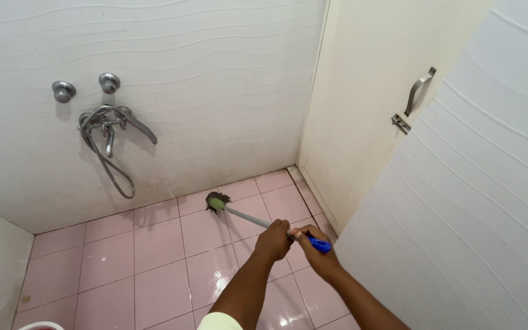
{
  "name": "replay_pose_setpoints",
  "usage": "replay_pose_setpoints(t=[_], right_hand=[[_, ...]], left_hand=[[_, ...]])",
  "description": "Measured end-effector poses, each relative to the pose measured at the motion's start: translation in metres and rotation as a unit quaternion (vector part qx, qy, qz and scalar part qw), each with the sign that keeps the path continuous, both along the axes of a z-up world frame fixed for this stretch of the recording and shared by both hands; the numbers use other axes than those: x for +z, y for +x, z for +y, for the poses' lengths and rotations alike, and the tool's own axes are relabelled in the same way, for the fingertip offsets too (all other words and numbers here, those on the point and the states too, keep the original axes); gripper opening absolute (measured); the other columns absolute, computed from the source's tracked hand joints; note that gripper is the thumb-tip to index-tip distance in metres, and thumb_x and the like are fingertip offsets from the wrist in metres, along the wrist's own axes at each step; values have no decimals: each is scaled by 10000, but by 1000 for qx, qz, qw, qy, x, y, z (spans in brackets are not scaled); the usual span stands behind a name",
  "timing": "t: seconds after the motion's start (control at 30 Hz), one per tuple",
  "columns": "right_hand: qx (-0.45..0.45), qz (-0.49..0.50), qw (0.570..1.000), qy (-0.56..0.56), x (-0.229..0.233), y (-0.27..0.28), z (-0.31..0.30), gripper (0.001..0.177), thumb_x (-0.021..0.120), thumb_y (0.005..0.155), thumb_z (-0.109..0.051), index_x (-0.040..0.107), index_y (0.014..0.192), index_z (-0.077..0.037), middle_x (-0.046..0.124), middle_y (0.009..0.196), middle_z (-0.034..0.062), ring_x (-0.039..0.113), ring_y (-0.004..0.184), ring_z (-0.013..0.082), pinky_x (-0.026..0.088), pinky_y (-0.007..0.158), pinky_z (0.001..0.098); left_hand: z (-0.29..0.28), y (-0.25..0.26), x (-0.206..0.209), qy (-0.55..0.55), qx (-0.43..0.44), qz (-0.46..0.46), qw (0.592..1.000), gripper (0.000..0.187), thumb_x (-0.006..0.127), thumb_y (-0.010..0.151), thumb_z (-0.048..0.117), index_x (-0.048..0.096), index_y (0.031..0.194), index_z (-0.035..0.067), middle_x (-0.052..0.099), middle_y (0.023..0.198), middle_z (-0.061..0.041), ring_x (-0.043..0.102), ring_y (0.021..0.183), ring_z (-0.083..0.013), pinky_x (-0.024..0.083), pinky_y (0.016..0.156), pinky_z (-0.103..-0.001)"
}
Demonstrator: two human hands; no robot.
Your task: The person cleans the floor of a bathroom using a long-handled brush, moving it around the floor drain and near the buckets and toilet.
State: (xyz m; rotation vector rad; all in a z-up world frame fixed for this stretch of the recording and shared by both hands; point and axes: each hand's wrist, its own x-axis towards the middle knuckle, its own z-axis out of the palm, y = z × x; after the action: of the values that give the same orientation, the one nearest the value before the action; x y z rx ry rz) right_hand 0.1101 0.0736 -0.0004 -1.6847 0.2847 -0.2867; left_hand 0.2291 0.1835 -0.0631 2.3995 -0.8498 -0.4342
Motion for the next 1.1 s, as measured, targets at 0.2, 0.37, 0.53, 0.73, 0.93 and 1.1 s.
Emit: replay_pose_setpoints(t=[0.2, 0.37, 0.53, 0.73, 0.93, 1.1], right_hand=[[-27, -2, 999, -39, -13, 4, 5, 187, 628, 974, -159, 747, 954, -16, 750, 915, 112, 638, 835, 179, 535, 777, 303], [-70, -75, 995, -6, -5, 9, -22, 265, 548, 977, -126, 705, 818, 16, 783, 884, 114, 751, 849, 171, 611, 821, 316], [-94, -141, 985, 18, 9, 12, -62, 374, 466, 1027, -128, 650, 751, 47, 754, 791, 158, 717, 763, 208, 602, 801, 367], [-101, -187, 976, 46, 3, 17, -70, 348, 427, 1029, -103, 554, 730, 24, 695, 749, 178, 699, 735, 240, 613, 789, 407], [-62, -129, 988, -51, 8, 22, -64, 344, 459, 1017, -127, 633, 768, 34, 784, 808, 138, 745, 799, 211, 604, 821, 351], [44, -71, 996, -16, 9, 35, -47, 262, 535, 998, -178, 717, 957, 5, 786, 959, 108, 748, 925, 165, 596, 879, 316]], left_hand=[[-1, 3, 1, 18, 1, -49, 999, 281, 740, 869, 282, 628, 1014, 69, 624, 1117, -114, 651, 1041, -321, 545, 843, -466], [-20, -7, 32, -16, -25, -131, 991, 303, 781, 799, 331, 673, 870, 57, 654, 966, -129, 678, 917, -325, 564, 761, -464], [-52, -9, 67, -7, -64, -139, 988, 292, 764, 796, 358, 696, 771, 75, 675, 869, -125, 684, 836, -325, 557, 717, -465], [-63, -5, 55, -14, -93, -157, 983, 287, 725, 870, 345, 698, 804, 67, 689, 887, -143, 675, 831, -338, 551, 719, -476], [-56, 13, 26, -1, -80, -129, 988, 230, 723, 875, 279, 687, 887, 52, 671, 968, -139, 666, 925, -329, 556, 793, -459], [-44, 25, -2, -13, 55, -82, 995, 167, 702, 903, 212, 662, 976, 67, 638, 1095, -124, 626, 1062, -339, 541, 866, -470]])
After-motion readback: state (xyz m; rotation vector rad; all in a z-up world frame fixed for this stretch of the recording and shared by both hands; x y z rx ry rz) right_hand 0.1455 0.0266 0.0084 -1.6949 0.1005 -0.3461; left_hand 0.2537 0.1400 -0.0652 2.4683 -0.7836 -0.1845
